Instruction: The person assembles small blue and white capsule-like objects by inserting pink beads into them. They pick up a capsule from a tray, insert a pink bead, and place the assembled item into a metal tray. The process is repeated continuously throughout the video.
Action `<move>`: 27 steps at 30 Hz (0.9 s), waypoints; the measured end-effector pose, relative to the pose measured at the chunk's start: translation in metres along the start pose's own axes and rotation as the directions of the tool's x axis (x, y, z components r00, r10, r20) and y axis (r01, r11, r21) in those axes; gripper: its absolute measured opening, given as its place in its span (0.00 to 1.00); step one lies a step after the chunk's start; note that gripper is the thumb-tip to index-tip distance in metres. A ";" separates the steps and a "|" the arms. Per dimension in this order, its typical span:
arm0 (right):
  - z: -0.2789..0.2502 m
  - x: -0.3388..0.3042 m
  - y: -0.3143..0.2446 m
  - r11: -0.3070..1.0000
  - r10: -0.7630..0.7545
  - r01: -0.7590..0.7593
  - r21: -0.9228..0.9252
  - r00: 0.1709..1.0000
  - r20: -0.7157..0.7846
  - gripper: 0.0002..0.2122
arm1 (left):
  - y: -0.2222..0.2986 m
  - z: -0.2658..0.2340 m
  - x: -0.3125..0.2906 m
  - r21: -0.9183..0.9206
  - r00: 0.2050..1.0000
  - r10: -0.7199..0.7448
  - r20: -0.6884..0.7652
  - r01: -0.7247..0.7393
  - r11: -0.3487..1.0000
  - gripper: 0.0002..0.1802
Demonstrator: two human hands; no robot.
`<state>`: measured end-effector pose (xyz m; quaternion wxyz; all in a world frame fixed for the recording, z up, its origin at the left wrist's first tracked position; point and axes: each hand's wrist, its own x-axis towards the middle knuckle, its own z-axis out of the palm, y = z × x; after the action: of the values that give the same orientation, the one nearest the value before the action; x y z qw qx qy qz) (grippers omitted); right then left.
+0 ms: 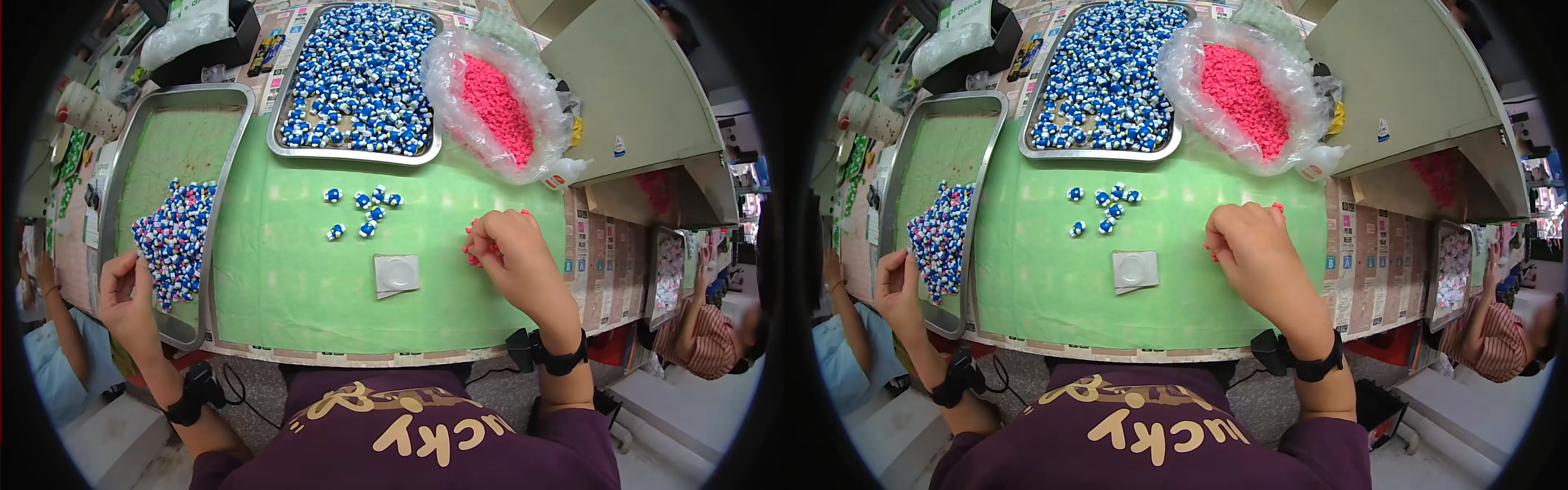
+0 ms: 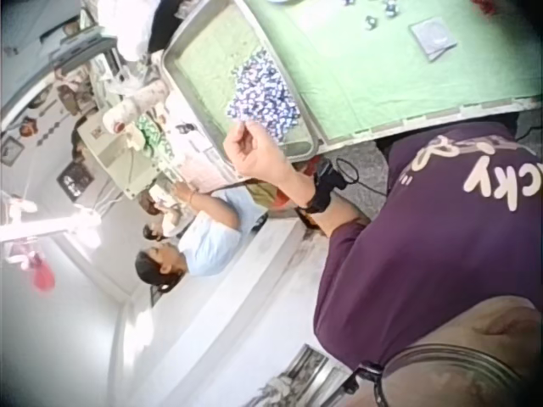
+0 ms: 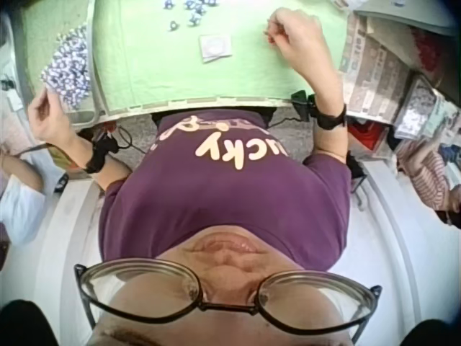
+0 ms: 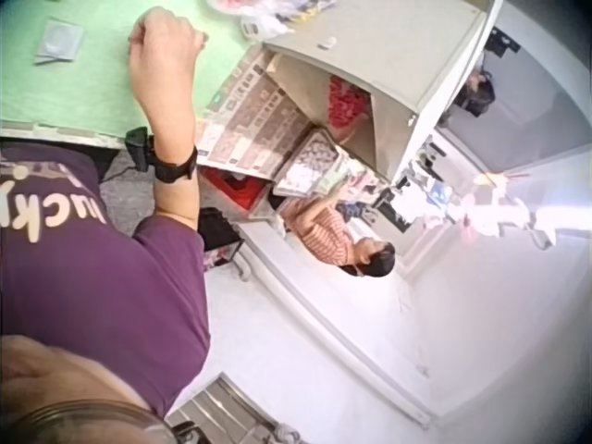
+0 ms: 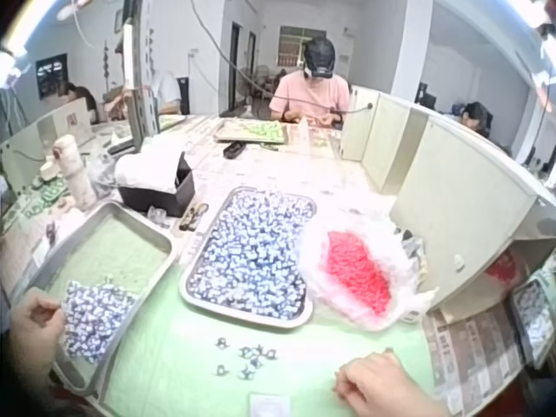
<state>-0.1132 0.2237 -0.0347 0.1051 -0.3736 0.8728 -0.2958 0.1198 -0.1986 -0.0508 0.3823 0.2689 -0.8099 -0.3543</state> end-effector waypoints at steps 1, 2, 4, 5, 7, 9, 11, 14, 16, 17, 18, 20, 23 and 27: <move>0.001 0.000 -0.002 0.999 -0.016 0.016 -0.043 1.000 -0.006 0.06 | -0.006 -0.007 0.001 0.064 0.999 -0.030 -0.016 0.030 0.997 0.07; 0.003 0.001 -0.003 0.995 -0.035 0.034 -0.090 0.999 -0.009 0.06 | -0.003 -0.009 0.002 0.196 1.000 -0.011 -0.010 0.013 0.981 0.07; 0.007 0.002 -0.005 0.983 -0.064 0.061 -0.174 0.998 -0.013 0.06 | 0.006 -0.011 0.005 0.445 1.000 0.022 0.010 -0.024 0.895 0.06; 0.011 0.002 -0.004 0.974 -0.079 0.075 -0.213 0.997 -0.012 0.06 | 0.008 -0.008 0.005 0.461 1.000 0.018 0.025 -0.028 0.887 0.06; 0.013 0.002 -0.003 0.964 -0.097 0.092 -0.248 0.995 -0.008 0.06 | 0.010 0.002 0.007 0.489 0.998 0.009 0.056 -0.035 0.871 0.06; 0.014 0.001 -0.003 0.966 -0.104 0.100 -0.240 0.995 -0.004 0.07 | 0.023 0.016 0.005 0.341 0.998 -0.025 0.061 0.003 0.940 0.06; 0.009 0.005 -0.012 0.985 -0.147 0.141 -0.100 0.988 -0.053 0.09 | 0.045 0.039 -0.003 0.064 0.992 -0.039 0.120 0.031 0.997 0.05; -0.003 0.010 -0.038 0.959 -0.232 0.248 0.135 0.965 -0.125 0.12 | 0.113 0.095 -0.024 -0.357 0.811 -0.014 0.584 0.273 0.893 0.04; -0.005 0.012 -0.054 0.906 -0.299 0.334 0.261 0.940 -0.166 0.13 | 0.143 0.117 -0.038 -0.399 0.600 0.062 0.798 0.449 0.799 0.03; -0.005 0.011 -0.058 0.883 -0.320 0.363 0.297 0.929 -0.185 0.13 | 0.153 0.127 -0.040 -0.401 0.545 0.108 0.831 0.454 0.795 0.03; -0.004 0.010 -0.062 0.859 -0.339 0.390 0.331 0.919 -0.203 0.14 | 0.161 0.133 -0.042 -0.403 0.487 0.155 0.859 0.460 0.791 0.04; -0.001 0.008 -0.065 0.836 -0.376 0.443 0.325 0.892 -0.249 0.14 | 0.167 0.140 -0.046 -0.413 0.435 0.165 0.885 0.570 0.710 0.04; 0.001 0.005 -0.064 0.830 -0.395 0.475 0.294 0.871 -0.291 0.13 | 0.163 0.146 -0.049 -0.376 0.359 0.156 0.920 0.699 0.608 0.03; 0.003 0.004 -0.061 0.824 -0.365 0.454 0.341 0.883 -0.294 0.13 | 0.165 0.145 -0.049 -0.344 0.323 0.134 0.937 0.783 0.519 0.03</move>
<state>-0.0782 0.1862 -0.0005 0.0173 -0.4891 0.6984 -0.5222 0.0027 -0.0109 -0.0099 -0.1348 0.0227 -0.5465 -0.8263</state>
